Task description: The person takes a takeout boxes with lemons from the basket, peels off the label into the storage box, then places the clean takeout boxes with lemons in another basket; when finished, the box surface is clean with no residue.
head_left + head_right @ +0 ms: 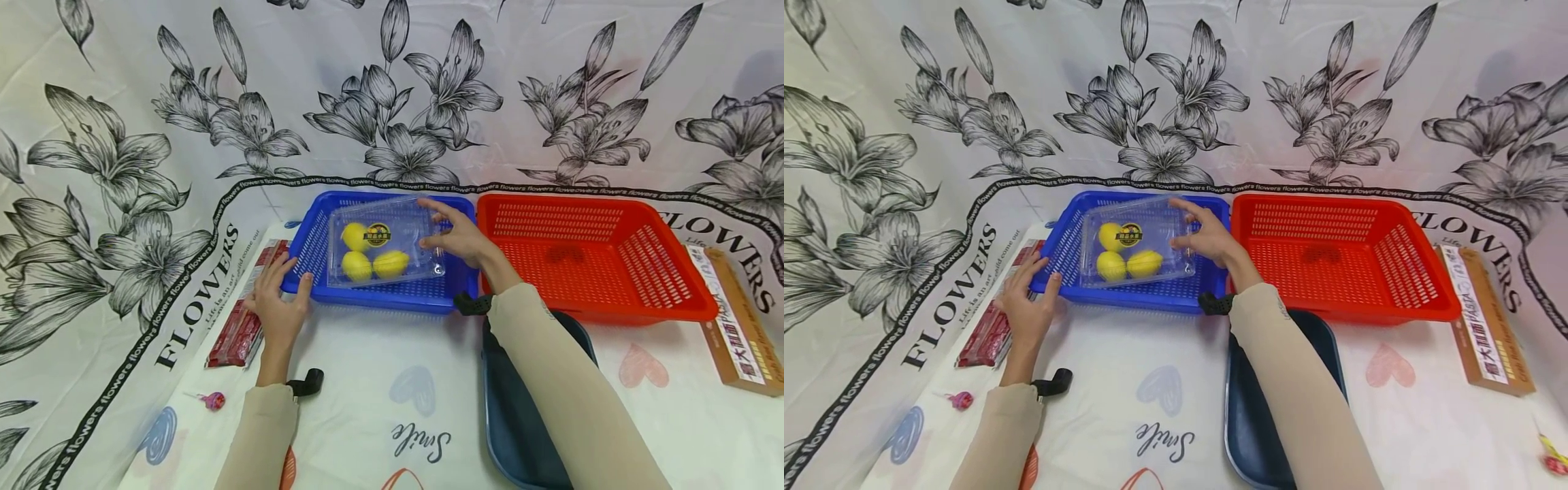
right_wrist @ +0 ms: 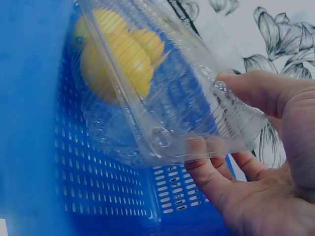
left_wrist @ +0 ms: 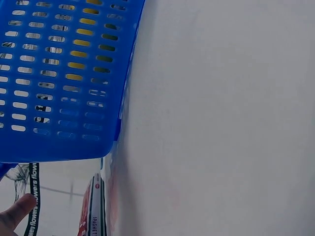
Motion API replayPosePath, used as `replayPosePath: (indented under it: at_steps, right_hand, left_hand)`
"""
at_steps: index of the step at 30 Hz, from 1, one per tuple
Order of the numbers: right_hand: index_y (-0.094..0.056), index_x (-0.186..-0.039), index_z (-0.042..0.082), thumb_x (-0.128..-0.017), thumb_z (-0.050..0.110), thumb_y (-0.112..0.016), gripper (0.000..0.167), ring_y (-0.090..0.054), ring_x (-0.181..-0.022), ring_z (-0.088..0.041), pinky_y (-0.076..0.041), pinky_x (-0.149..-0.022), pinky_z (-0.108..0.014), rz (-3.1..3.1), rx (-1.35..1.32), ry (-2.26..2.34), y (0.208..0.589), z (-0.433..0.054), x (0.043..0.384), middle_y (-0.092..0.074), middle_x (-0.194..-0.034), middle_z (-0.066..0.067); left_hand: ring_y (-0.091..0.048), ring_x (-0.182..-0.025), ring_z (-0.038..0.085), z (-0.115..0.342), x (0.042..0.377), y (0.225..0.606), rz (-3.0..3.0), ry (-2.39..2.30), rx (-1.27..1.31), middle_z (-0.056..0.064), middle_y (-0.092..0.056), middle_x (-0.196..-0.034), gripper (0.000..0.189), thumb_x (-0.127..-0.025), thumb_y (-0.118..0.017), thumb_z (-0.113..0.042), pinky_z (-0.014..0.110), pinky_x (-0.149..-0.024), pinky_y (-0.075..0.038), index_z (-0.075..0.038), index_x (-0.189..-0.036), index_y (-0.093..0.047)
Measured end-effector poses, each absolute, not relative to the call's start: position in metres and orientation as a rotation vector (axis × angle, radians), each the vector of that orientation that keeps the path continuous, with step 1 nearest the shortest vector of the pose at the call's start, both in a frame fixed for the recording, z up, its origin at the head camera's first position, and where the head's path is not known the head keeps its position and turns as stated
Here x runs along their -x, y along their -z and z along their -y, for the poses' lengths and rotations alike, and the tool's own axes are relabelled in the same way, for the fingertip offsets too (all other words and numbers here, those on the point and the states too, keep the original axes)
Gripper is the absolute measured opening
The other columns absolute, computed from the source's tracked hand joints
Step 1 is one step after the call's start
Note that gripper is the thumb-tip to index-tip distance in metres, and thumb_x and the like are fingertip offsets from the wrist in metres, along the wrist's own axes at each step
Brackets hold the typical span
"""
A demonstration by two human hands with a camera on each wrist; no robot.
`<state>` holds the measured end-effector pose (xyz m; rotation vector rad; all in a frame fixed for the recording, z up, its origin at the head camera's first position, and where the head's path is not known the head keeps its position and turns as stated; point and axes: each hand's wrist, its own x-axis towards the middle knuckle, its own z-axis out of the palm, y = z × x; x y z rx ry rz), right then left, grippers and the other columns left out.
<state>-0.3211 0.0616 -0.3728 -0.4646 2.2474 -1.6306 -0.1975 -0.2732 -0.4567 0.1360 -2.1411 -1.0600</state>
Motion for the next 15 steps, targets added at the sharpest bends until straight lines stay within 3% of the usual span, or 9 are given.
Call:
replayPosePath:
  at_steps: [6, 12, 15]
  right_hand:
    - [-0.040, -0.156, 0.035, -0.088, 0.001, -0.077, 0.085, -0.065, -0.110, -0.034, -0.059, -0.086, -0.040, -2.273, 0.432, 1.673, 0.369, -0.067, 0.314, -0.036, -0.150, -0.016]
    - [-0.041, -0.154, 0.042, -0.087, 0.003, -0.077, 0.086, -0.060, -0.117, -0.036, -0.053, -0.101, -0.053, -2.315, 0.371, 1.705, 0.360, -0.077, 0.304, -0.037, -0.151, -0.014]
    - [-0.042, -0.153, 0.044, -0.087, 0.004, -0.077, 0.085, -0.059, -0.111, -0.033, -0.053, -0.100, -0.049, -2.311, 0.358, 1.745, 0.355, -0.082, 0.298, -0.037, -0.150, -0.012]
  left_hand:
    - [-0.045, -0.142, 0.036, 0.273, 0.199, 0.457, 2.134, 1.069, -0.142, 0.003, -0.062, -0.146, 0.045, -0.089, -0.075, -0.034, 0.062, -0.104, -0.010, -0.011, -0.128, -0.071]
    - [-0.044, -0.143, 0.032, 0.274, 0.199, 0.457, 2.136, 1.077, -0.156, -0.001, -0.062, -0.146, 0.044, -0.089, -0.075, -0.034, 0.062, -0.105, -0.009, -0.013, -0.128, -0.071]
    - [-0.044, -0.144, 0.032, 0.275, 0.200, 0.458, 2.141, 1.067, -0.155, -0.001, -0.062, -0.146, 0.044, -0.089, -0.075, -0.034, 0.061, -0.104, -0.012, -0.013, -0.128, -0.071]
